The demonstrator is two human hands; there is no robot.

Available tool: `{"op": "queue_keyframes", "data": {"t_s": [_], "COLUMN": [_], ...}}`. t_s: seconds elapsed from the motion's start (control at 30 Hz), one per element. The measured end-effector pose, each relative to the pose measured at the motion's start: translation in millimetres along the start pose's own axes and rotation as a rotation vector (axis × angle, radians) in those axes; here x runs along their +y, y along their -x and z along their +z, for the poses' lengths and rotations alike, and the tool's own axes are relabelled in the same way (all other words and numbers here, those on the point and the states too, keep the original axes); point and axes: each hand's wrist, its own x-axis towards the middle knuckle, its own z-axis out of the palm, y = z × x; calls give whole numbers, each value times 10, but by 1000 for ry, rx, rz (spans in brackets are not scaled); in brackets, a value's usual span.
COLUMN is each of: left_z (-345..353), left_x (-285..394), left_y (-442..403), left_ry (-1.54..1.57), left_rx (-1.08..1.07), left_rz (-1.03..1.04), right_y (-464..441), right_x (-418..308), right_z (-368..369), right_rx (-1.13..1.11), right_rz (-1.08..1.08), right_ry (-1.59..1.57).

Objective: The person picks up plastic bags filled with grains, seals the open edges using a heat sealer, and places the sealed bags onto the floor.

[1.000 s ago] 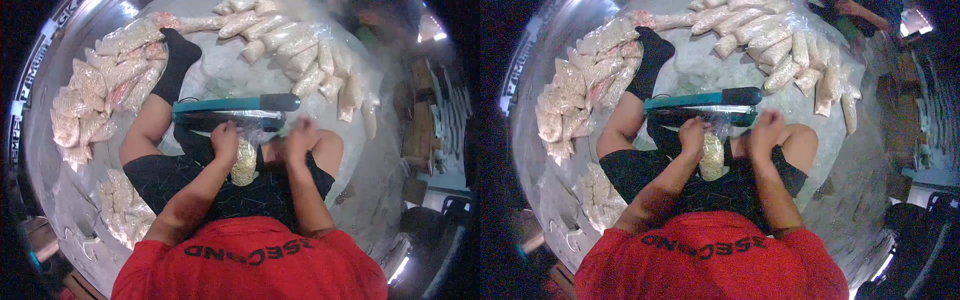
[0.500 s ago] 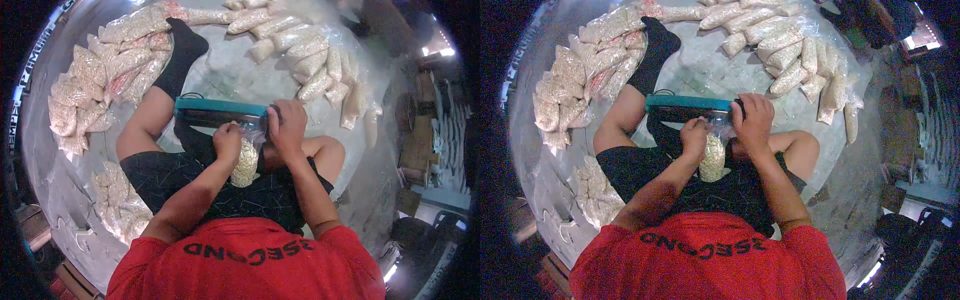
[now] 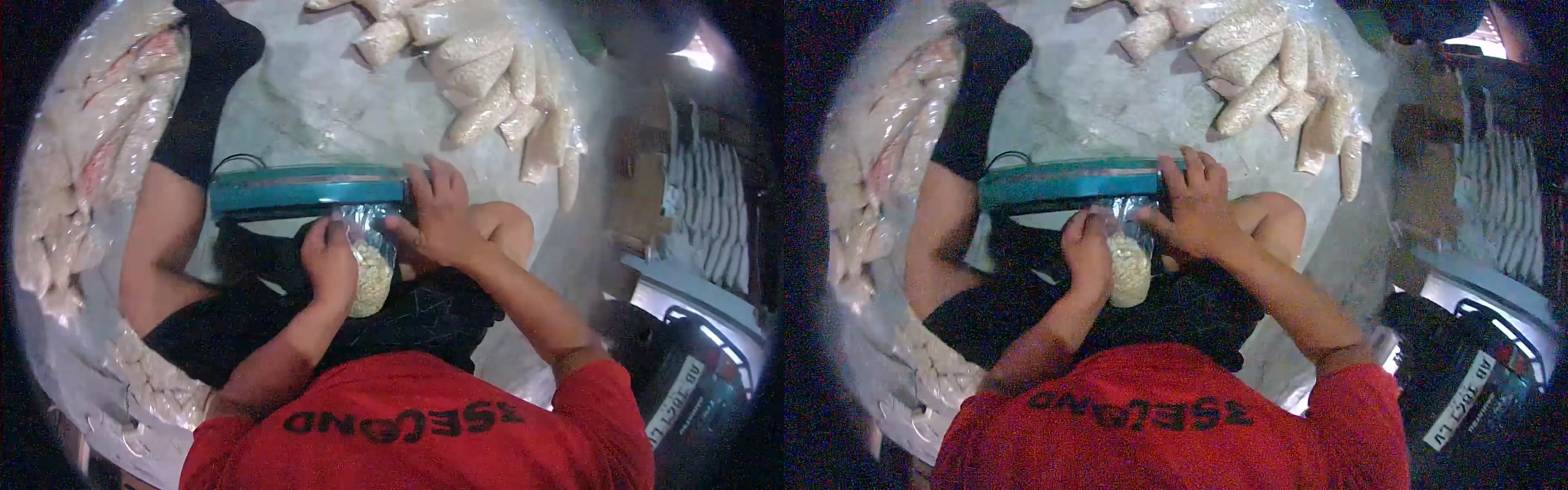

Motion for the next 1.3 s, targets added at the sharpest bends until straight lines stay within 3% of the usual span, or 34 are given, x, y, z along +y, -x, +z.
{"op": "queue_keyframes", "data": {"t_s": [0.03,0.13,0.4,0.5,0.53,0.57,0.7,0.8,0.93,1.07,1.13,1.2,1.27,1.3], "left_z": [26,18,1,-107,-42,24,26,7,12,24,46,38,38,-34], "left_x": [23,130,155,34,200,369,156,-7,205,-22,20,-52,-34,-72], "left_y": [20,30,-17,-7,22,56,64,-15,174,-3,35,-40,-10,-87], "left_ry": [156,191,309,-200,35,269,192,298,64,200,103,228,77,-341], "left_rx": [-6,-13,-41,-99,-114,-81,-220,-277,-289,-270,-262,-234,-207,-229], "left_rz": [-57,-165,-211,138,-64,-264,-54,-82,9,19,58,56,53,312], "right_y": [-26,-88,-198,-164,-165,-149,-64,7,53,74,146,172,173,173], "right_x": [-4,-4,-18,-54,-25,-2,-94,-118,-101,-92,-65,-30,20,69], "right_z": [-56,-80,-168,-173,-205,-218,-313,-320,-274,-206,-174,-83,90,197], "right_rx": [-93,-211,-450,-460,-472,-433,-358,-309,-321,-319,-234,-179,20,139], "right_rz": [2,23,149,196,197,182,194,190,181,200,177,132,105,63], "right_ry": [26,5,26,11,-5,13,59,22,84,137,121,110,121,169]}}
